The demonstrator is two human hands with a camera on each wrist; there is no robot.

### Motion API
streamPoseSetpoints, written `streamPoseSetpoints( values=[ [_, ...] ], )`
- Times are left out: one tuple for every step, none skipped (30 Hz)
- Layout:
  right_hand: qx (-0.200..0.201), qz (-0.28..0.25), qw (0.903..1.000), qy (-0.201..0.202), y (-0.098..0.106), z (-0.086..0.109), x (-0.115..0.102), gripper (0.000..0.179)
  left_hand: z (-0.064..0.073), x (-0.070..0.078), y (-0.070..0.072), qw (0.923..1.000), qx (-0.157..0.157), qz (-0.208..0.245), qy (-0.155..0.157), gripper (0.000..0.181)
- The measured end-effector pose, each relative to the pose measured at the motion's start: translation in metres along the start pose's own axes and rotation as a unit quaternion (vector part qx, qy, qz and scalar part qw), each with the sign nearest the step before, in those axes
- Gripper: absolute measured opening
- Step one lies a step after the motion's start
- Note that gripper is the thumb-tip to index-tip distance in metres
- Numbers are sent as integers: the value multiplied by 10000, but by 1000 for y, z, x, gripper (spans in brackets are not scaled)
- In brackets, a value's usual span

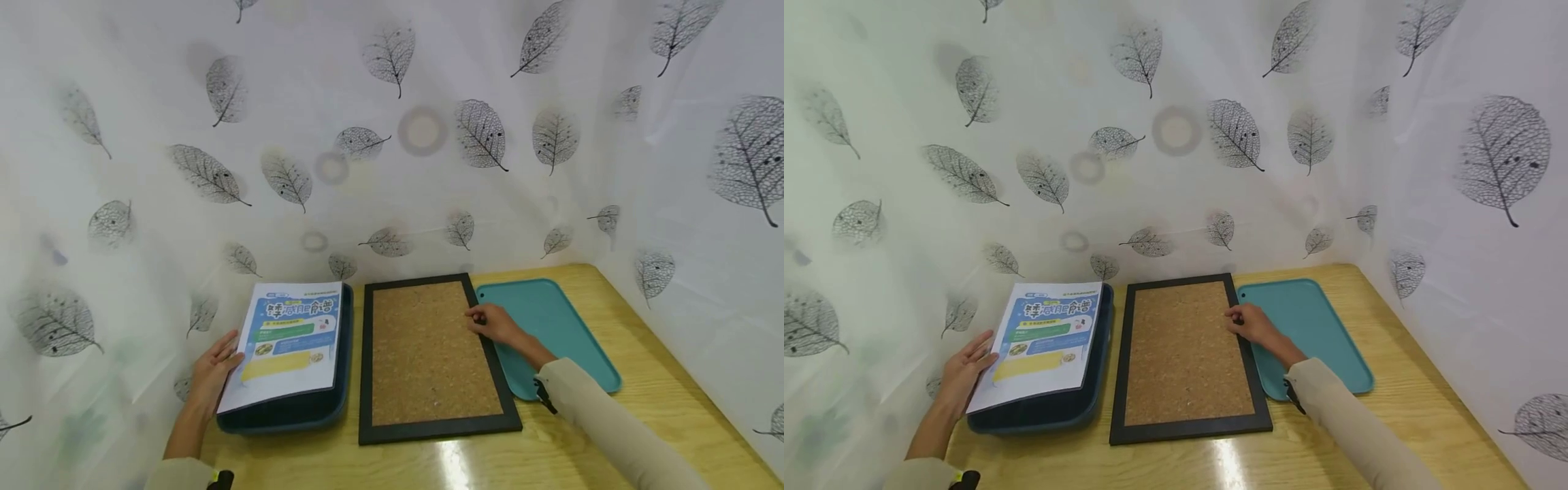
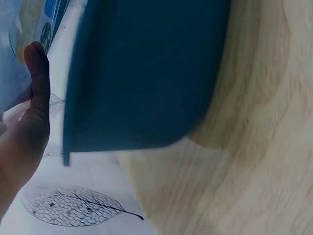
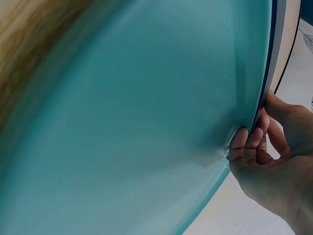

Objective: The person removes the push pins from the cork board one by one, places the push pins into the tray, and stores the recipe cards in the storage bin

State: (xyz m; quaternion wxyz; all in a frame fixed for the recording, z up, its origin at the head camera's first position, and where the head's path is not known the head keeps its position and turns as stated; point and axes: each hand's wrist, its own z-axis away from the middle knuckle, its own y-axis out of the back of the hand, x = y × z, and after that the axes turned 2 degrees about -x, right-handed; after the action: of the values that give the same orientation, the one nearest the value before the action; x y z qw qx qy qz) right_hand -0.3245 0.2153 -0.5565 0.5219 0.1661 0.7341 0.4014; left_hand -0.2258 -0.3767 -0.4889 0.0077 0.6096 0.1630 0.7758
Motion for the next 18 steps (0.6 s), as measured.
streamPoseSetpoints(
  values=[
    [5,-16,10000,0,0,0,0,29,-2,-2,1,10000,-15,-88,18,69],
    [21,-13,10000,3,-1,0,0,29,-3,-5,2,9998,-39,-196,49,69],
    [17,-15,10000,6,-1,-1,0,29,-5,-7,3,9995,-63,-305,91,70],
    [23,-8,10000,8,-2,-1,0,29,-6,-8,4,9991,-96,-403,129,70],
    [23,12,10000,15,-2,-1,0,29,-7,-9,4,9987,-114,-474,157,70],
    [26,18,10000,-5,-3,-2,0,29,-8,-10,5,9983,-118,-549,176,69],
    [32,26,10000,-23,-3,-2,1,29,-9,-11,5,9975,-86,-685,177,68],
    [34,50,10000,-10,-4,-2,1,29,-9,-10,4,9964,-35,-841,124,67],
    [26,63,10000,2,-4,-3,1,29,-9,-10,4,9945,50,-1046,27,66],
    [29,73,10000,0,-4,-3,1,29,-9,-9,3,9909,138,-1325,-175,65],
    [34,80,10000,-2,-4,-3,0,29,-9,-8,2,9845,276,-1689,-371,64],
    [39,82,10000,-11,-4,-3,0,29,-9,-7,1,9758,402,-2070,-570,62],
    [43,88,10000,-6,-4,-3,0,29,-9,-6,0,9650,527,-2457,-756,61],
    [46,94,9999,-1,-4,-3,0,29,-9,-6,-2,9542,613,-2772,-939,60],
    [49,101,9999,-5,-3,-3,0,29,-9,-6,-3,9441,652,-3043,-1089,59],
    [52,111,9999,-19,-3,-3,-1,29,-8,-6,-3,9353,655,-3252,-1227,58],
    [52,132,9999,-17,-3,-3,-1,29,-8,-7,-4,9302,637,-3383,-1270,58],
    [45,137,9999,-32,-3,-3,-2,30,-7,-8,-5,9275,584,-3454,-1303,57]
  ],
)
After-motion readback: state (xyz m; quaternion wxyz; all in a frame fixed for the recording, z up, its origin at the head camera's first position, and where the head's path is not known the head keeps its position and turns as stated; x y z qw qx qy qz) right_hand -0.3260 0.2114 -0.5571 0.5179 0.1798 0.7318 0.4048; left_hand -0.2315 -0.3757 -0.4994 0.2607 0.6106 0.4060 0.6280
